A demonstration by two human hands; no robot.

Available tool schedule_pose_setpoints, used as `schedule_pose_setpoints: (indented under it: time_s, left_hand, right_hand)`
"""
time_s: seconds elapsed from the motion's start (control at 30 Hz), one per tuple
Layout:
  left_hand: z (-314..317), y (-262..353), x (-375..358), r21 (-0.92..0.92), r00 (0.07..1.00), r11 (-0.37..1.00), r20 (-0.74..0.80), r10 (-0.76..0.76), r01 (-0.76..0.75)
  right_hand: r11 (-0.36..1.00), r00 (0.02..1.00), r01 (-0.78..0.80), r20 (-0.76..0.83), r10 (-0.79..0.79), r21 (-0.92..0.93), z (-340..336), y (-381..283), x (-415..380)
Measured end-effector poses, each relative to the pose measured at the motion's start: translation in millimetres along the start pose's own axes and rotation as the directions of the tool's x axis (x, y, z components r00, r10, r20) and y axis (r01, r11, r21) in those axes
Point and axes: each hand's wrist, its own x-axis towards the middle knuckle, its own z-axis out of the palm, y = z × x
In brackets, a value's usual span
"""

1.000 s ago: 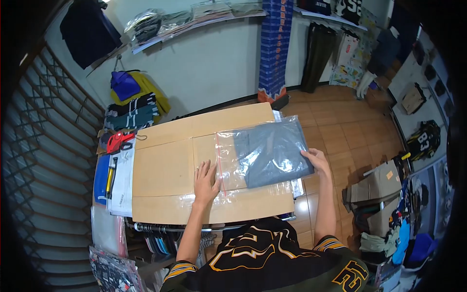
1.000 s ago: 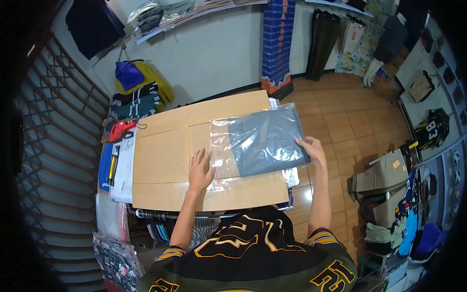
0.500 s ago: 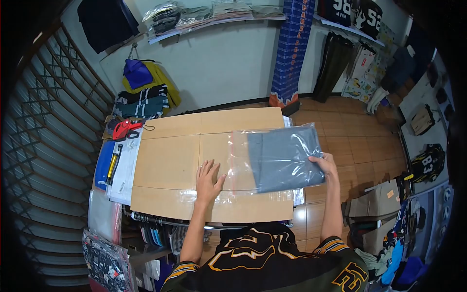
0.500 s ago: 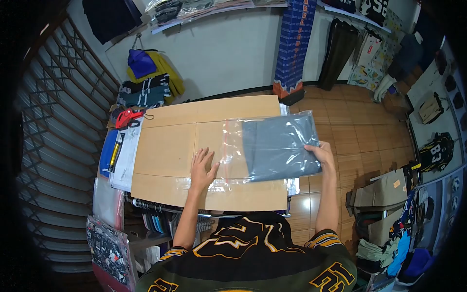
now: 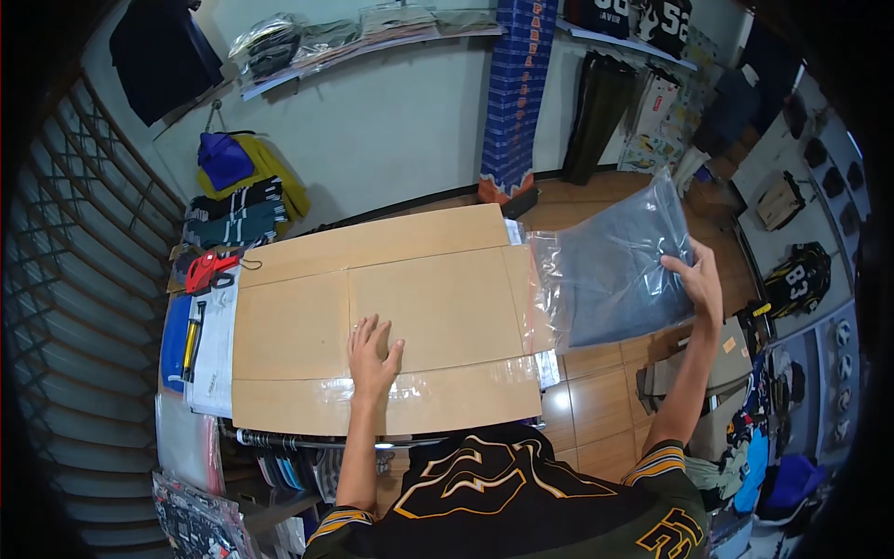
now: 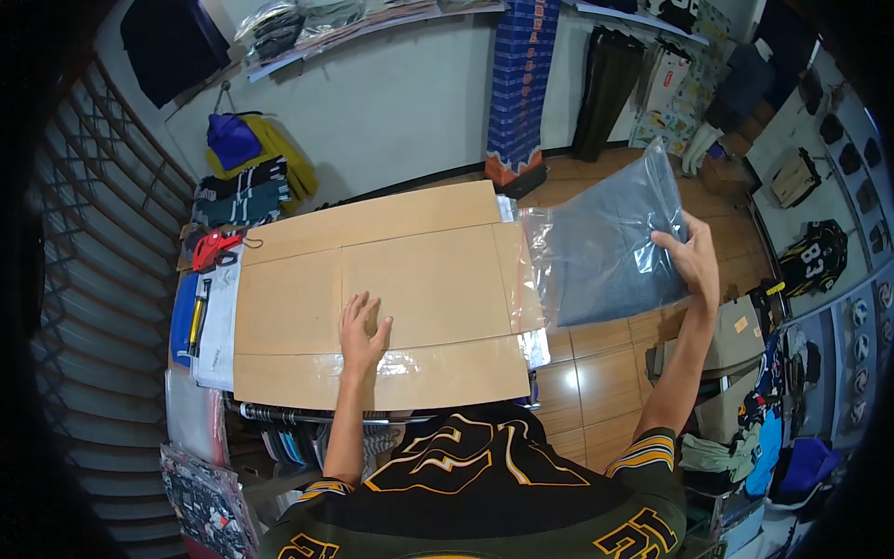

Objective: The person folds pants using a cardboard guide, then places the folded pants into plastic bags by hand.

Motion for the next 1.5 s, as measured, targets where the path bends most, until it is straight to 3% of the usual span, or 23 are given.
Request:
schedule_pose_setpoints:
  time_s: [0.17,0.23,0.27,0.33,0.4,0.47,0.5,0.57,0.67,0.7,0.73,0.77,0.8,0.87,0.9,0.97,1.07,1.13,1.3,1.5]
  left_hand:
    - [5,9,-2,0.004,0.999,0.999,0.001,-0.034,0.034]
    - [12,15,-4,-0.188,0.998,0.98,0.002,-0.067,0.066]
    - [14,19,-6,-0.188,0.997,0.98,-0.001,-0.072,0.07]
    - [13,34,-8,-0.4,0.99,0.906,0.087,-0.11,0.136]
    - [21,33,-12,-0.423,0.991,0.897,0.097,-0.092,0.125]
    - [26,35,-15,-0.812,0.971,0.537,0.155,-0.182,0.23]
    - [25,34,-15,-0.811,0.97,0.537,0.149,-0.192,0.231]
    - [21,33,-15,-0.949,0.939,0.224,0.147,-0.312,0.223]
    - [12,23,-23,-0.883,0.878,0.32,0.183,-0.442,0.344]
    - [11,18,-28,-0.882,0.875,0.324,0.174,-0.451,0.343]
    - [12,11,-35,-0.838,0.869,0.397,0.167,-0.466,0.374]
    - [11,7,-43,-0.788,0.862,0.465,0.157,-0.481,0.404]
    - [8,5,-51,-0.786,0.858,0.469,0.145,-0.493,0.402]
    - [5,5,-67,-0.732,0.846,0.5,0.195,-0.497,0.463]
    - [-1,15,-71,-0.724,0.835,0.501,0.189,-0.516,0.474]
    - [-1,17,-80,-0.724,0.848,0.522,0.164,-0.504,0.451]
    - [2,26,-86,-0.74,0.878,0.549,0.118,-0.463,0.389]
    - [11,21,-90,-0.736,0.899,0.542,0.213,-0.384,0.405]
    - [8,30,-77,-0.547,0.884,0.703,0.371,-0.283,0.455]
    - [15,27,-61,-0.513,0.864,0.719,0.436,-0.252,0.469]
  right_hand:
    - [0.993,0.993,0.116,0.007,-0.115,-0.024,-4,-73,-16]
    - [0.988,0.989,0.145,0.001,-0.145,-0.062,-3,-94,-19]
    - [0.987,0.989,0.148,0.007,-0.148,-0.062,-1,-100,-18]
    - [0.975,0.975,0.208,0.057,-0.213,0.077,4,-112,-15]
    - [0.976,0.971,0.194,0.125,-0.206,0.103,15,-121,-7]
    - [0.975,0.938,0.189,0.274,-0.214,0.115,34,-123,7]
    - [0.977,0.902,0.194,0.377,-0.211,0.084,43,-116,22]
    - [0.982,0.81,0.16,0.555,-0.188,0.099,78,-87,54]
    - [0.986,0.628,0.17,0.77,-0.112,0.005,144,-57,87]
    - [0.973,0.61,0.233,0.778,-0.153,0.01,170,-41,95]
    - [0.98,0.609,0.184,0.791,-0.055,-0.074,192,-41,94]
    - [0.939,0.547,0.333,0.829,-0.116,-0.088,215,-23,105]
    - [0.893,0.576,0.429,0.803,-0.155,-0.135,241,3,116]
    - [0.816,0.769,0.409,0.635,-0.066,-0.409,275,-4,99]
    - [0.818,0.762,0.415,0.644,-0.072,-0.399,289,4,94]
    - [0.846,0.846,0.464,0.413,-0.336,-0.262,319,29,84]
    - [0.869,0.863,0.439,0.377,-0.337,-0.228,328,32,50]
    - [0.872,0.871,0.438,0.344,-0.351,-0.218,323,36,18]
    - [0.892,0.913,0.391,0.216,-0.345,-0.226,286,57,-57]
    - [0.907,0.985,0.162,0.115,-0.127,-0.39,235,63,-130]
